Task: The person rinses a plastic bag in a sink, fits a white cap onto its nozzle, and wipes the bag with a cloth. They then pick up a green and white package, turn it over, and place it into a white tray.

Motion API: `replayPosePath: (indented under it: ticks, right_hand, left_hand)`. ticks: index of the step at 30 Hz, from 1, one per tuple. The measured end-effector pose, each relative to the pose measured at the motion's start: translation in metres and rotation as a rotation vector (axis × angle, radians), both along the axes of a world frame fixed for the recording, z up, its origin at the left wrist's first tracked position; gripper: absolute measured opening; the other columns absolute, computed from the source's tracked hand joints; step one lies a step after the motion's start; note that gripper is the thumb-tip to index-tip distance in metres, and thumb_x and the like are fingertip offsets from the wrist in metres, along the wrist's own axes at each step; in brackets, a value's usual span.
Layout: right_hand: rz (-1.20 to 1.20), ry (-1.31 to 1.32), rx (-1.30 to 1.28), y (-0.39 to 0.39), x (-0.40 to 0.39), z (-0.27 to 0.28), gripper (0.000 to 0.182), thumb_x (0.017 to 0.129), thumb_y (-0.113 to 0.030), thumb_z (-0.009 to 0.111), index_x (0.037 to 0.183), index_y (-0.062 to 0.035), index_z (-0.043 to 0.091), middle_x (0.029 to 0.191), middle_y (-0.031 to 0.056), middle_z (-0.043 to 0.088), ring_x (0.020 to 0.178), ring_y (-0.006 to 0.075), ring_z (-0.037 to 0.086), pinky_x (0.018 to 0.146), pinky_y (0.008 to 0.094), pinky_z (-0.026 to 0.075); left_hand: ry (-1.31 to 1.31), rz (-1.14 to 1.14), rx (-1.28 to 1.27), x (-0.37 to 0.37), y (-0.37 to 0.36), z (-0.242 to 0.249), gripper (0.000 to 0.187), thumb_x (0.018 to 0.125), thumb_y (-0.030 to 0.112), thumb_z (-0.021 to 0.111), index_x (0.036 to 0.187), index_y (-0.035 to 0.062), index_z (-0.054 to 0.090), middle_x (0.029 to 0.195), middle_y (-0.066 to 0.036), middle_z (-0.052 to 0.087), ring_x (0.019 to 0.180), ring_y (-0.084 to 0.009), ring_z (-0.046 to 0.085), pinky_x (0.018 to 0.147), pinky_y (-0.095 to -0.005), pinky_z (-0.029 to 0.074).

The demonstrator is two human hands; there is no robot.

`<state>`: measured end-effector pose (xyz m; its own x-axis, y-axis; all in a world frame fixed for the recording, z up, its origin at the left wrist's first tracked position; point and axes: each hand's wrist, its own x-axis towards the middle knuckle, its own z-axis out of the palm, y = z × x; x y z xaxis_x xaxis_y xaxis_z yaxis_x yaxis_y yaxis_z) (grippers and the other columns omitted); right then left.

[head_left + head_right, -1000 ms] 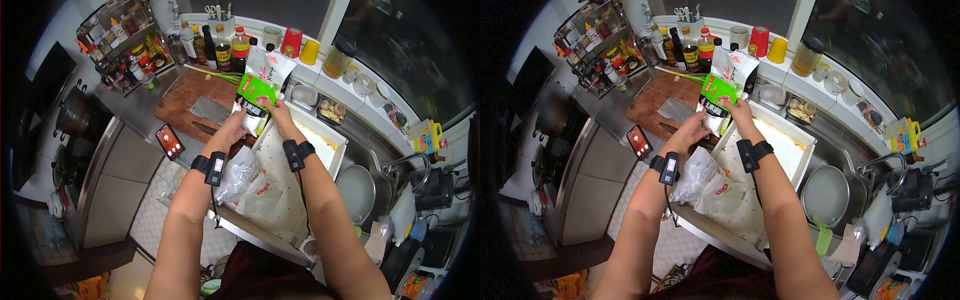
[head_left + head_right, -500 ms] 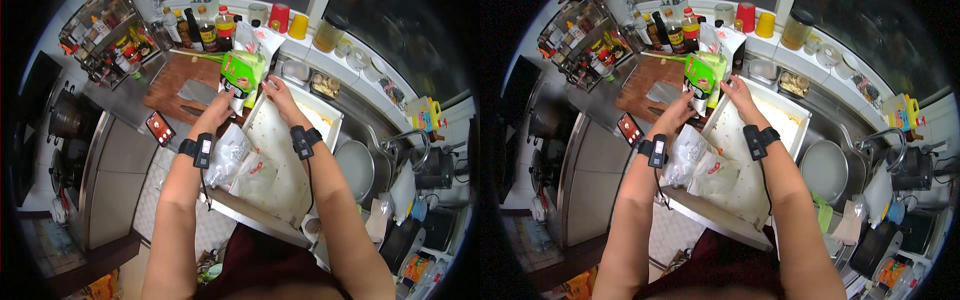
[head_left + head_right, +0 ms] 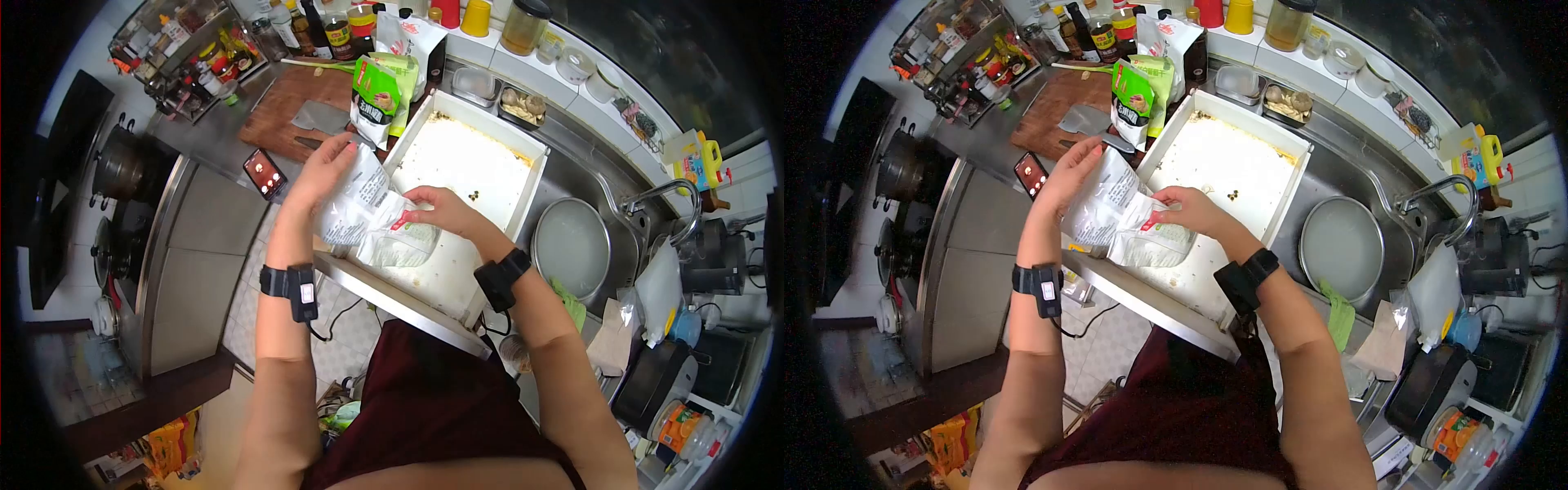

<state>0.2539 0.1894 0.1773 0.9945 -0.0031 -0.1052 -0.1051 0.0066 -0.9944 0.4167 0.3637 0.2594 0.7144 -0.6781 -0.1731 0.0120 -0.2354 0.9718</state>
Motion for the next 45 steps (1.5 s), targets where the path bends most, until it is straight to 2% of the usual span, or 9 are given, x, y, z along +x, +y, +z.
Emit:
replayPosePath:
  ticks: [6, 9, 12, 16, 19, 20, 27, 36, 45]
  right_hand:
    - [-0.167, 0.137, 0.184, 0.001, -0.018, -0.010, 0.019, 0.083, -0.018, 0.063, 0.093, -0.0016, 0.061, 0.088, 0.0031, 0.063, 0.079, 0.0096, 0.056, 0.072, 0.0234, 0.044]
    - [-0.310, 0.093, 0.384, -0.008, -0.030, 0.013, 0.016, 0.086, -0.016, 0.058, 0.093, -0.0012, 0.060, 0.089, 0.0035, 0.063, 0.081, 0.0098, 0.057, 0.075, 0.0236, 0.044]
    - [-0.473, 0.062, 0.609, -0.017, -0.037, 0.027, 0.019, 0.089, -0.016, 0.053, 0.101, -0.0013, 0.056, 0.096, 0.0052, 0.063, 0.088, 0.0132, 0.059, 0.082, 0.0280, 0.045]
    - [-0.468, 0.078, 0.855, -0.032, -0.051, 0.037, 0.026, 0.089, -0.021, 0.053, 0.108, -0.0022, 0.051, 0.105, 0.0078, 0.059, 0.096, 0.0171, 0.057, 0.086, 0.0334, 0.045]
    - [-0.458, 0.040, 0.931, -0.038, -0.062, 0.046, 0.032, 0.089, -0.024, 0.053, 0.112, -0.0017, 0.048, 0.111, 0.0095, 0.057, 0.101, 0.0190, 0.056, 0.088, 0.0355, 0.045]
    - [-0.450, 0.021, 0.935, -0.040, -0.067, 0.050, 0.033, 0.089, -0.024, 0.053, 0.113, -0.0013, 0.047, 0.112, 0.0097, 0.056, 0.102, 0.0192, 0.056, 0.089, 0.0355, 0.045]
    - [-0.406, -0.046, 0.943, -0.061, -0.097, 0.066, 0.034, 0.090, -0.021, 0.052, 0.116, -0.0006, 0.046, 0.112, 0.0094, 0.056, 0.103, 0.0191, 0.055, 0.090, 0.0348, 0.044]
    - [-0.479, -0.238, 0.801, -0.099, -0.138, 0.069, 0.033, 0.092, -0.019, 0.047, 0.119, -0.0006, 0.043, 0.116, 0.0105, 0.054, 0.107, 0.0196, 0.053, 0.093, 0.0347, 0.043]
    - [-0.480, -0.307, 0.827, -0.118, -0.165, 0.078, 0.024, 0.090, -0.016, 0.050, 0.111, -0.0029, 0.050, 0.108, 0.0071, 0.058, 0.098, 0.0162, 0.057, 0.088, 0.0315, 0.046]
  left_hand:
    - [-0.248, 0.115, -0.029, -0.041, 0.005, 0.006, 0.040, 0.086, 0.024, 0.059, 0.117, 0.0003, 0.050, 0.106, -0.010, 0.057, 0.093, -0.0127, 0.051, 0.076, -0.0260, 0.043]
    - [-0.627, 0.195, -0.041, -0.051, 0.007, 0.008, 0.039, 0.085, 0.023, 0.060, 0.117, 0.0026, 0.051, 0.110, -0.015, 0.055, 0.096, -0.0163, 0.052, 0.080, -0.0272, 0.042]
    - [-0.465, 0.171, -0.238, -0.059, 0.000, -0.001, 0.048, 0.078, 0.026, 0.068, 0.118, 0.0058, 0.051, 0.120, -0.019, 0.050, 0.112, -0.0254, 0.046, 0.092, -0.0326, 0.037]
    - [-0.547, 0.088, 0.007, -0.090, -0.010, 0.014, 0.066, 0.067, 0.025, 0.077, 0.124, 0.0059, 0.047, 0.133, -0.016, 0.041, 0.132, -0.0303, 0.023, 0.105, -0.0370, 0.019]
    - [-0.749, 0.053, 0.038, -0.093, -0.025, 0.011, 0.069, 0.063, 0.031, 0.078, 0.120, 0.0038, 0.050, 0.129, -0.019, 0.044, 0.130, -0.0373, 0.024, 0.106, -0.0406, 0.017]
    - [-0.827, 0.019, 0.092, -0.095, -0.030, 0.010, 0.065, 0.068, 0.024, 0.076, 0.123, 0.0048, 0.048, 0.129, -0.018, 0.045, 0.130, -0.0287, 0.027, 0.105, -0.0363, 0.021]
    - [0.221, -0.169, -0.319, -0.133, -0.070, 0.034, 0.035, 0.083, 0.016, 0.063, 0.114, -0.0001, 0.056, 0.105, -0.009, 0.062, 0.092, -0.0109, 0.057, 0.080, -0.0242, 0.045]
    - [0.124, -0.259, -0.290, -0.171, -0.105, 0.038, 0.029, 0.084, 0.011, 0.061, 0.111, -0.0014, 0.058, 0.092, -0.002, 0.065, 0.078, -0.0060, 0.056, 0.072, -0.0215, 0.046]
    - [-0.053, -0.402, -0.282, -0.193, -0.116, 0.049, 0.032, 0.091, 0.017, 0.051, 0.116, -0.0013, 0.055, 0.100, -0.006, 0.063, 0.092, -0.0090, 0.053, 0.082, -0.0239, 0.043]
